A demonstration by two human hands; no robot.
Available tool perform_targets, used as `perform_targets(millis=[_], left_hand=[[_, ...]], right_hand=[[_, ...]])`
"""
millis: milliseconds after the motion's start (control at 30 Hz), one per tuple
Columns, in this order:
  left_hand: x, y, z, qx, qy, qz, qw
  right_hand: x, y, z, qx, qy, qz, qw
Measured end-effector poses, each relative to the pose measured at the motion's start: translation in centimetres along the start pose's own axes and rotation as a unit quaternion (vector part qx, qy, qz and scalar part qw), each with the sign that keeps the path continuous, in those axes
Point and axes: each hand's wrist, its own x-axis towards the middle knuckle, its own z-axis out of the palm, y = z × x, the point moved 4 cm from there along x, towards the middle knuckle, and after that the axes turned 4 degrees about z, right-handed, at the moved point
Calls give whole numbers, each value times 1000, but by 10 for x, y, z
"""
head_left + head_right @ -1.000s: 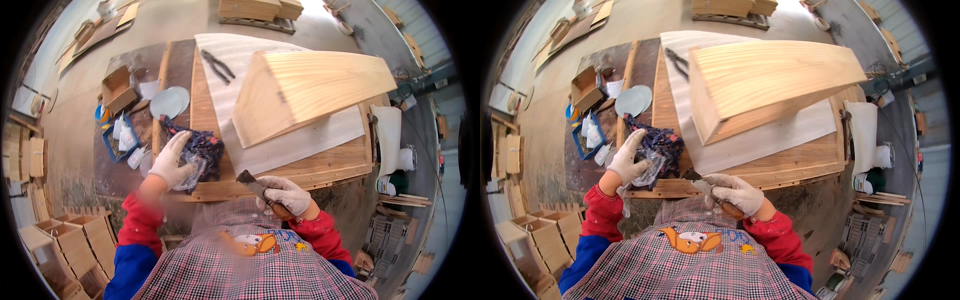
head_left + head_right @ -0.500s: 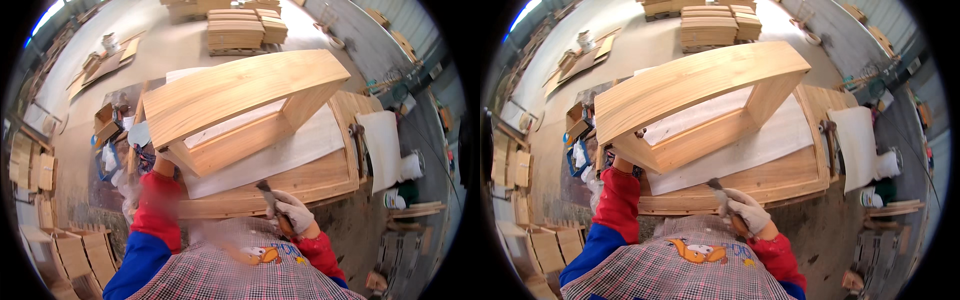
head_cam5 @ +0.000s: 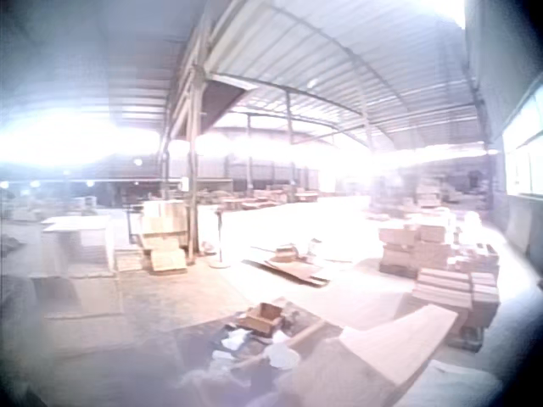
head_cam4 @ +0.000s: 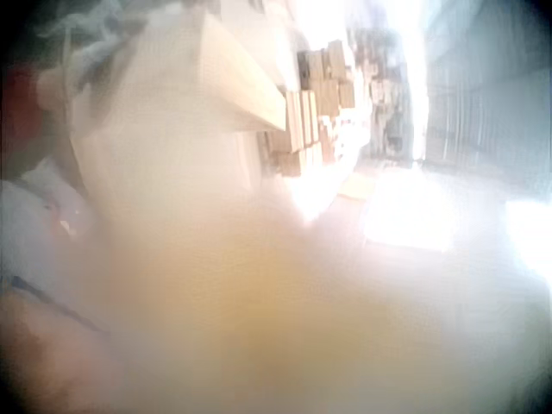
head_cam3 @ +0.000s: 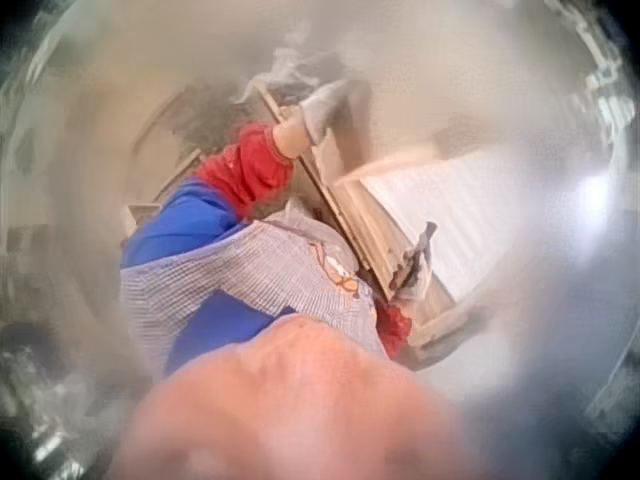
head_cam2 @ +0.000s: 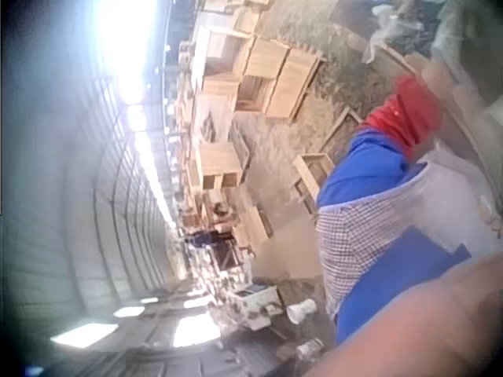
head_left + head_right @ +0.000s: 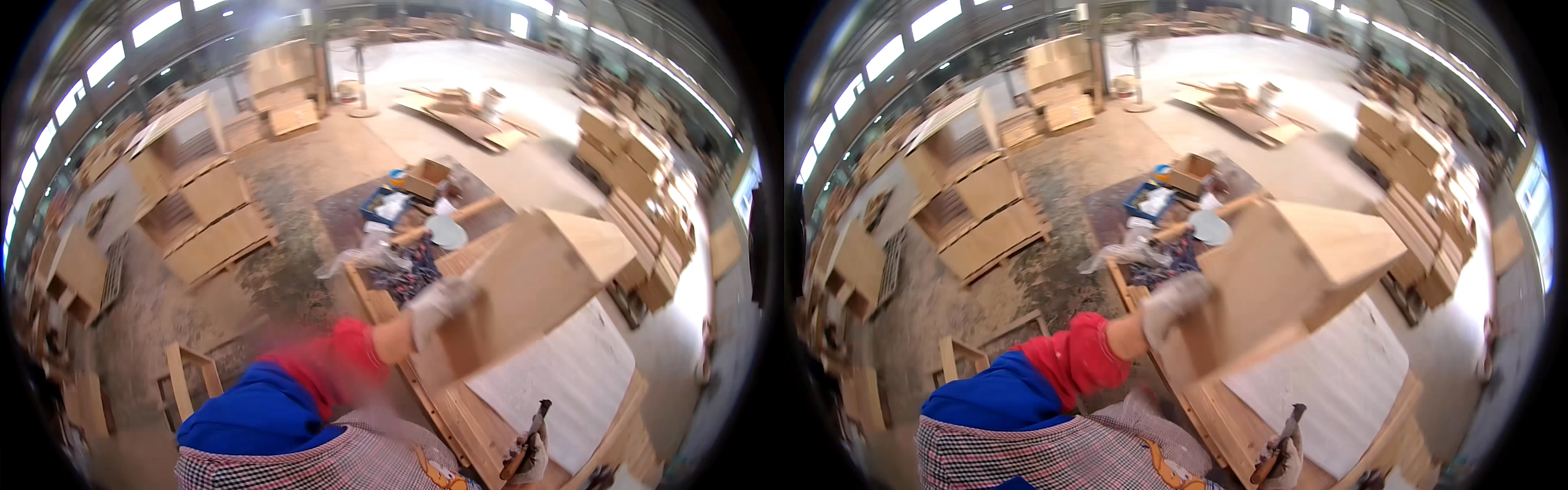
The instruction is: The person applies a dark substance to the joints and edges of a wooden frame by hand, then carries the frame across a workshop to stack it on top of other similar wooden structures.
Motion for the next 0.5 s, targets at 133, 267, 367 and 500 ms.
perform_targets(millis=[133, 267, 367, 500], left_hand=[[-26, 6, 78, -266, 22, -378, 886], [-7, 22, 128, -423, -10, -295, 857], [7, 22, 153, -430, -11, -263, 864], [23, 36, 183, -395, -3, -235, 888]], right_hand=[[52, 16, -26, 220, 47, 64, 972], [110, 36, -90, 107, 77, 19, 991], [123, 81, -176, 51, 144, 123, 980], [82, 65, -144, 370, -8, 181, 911]])
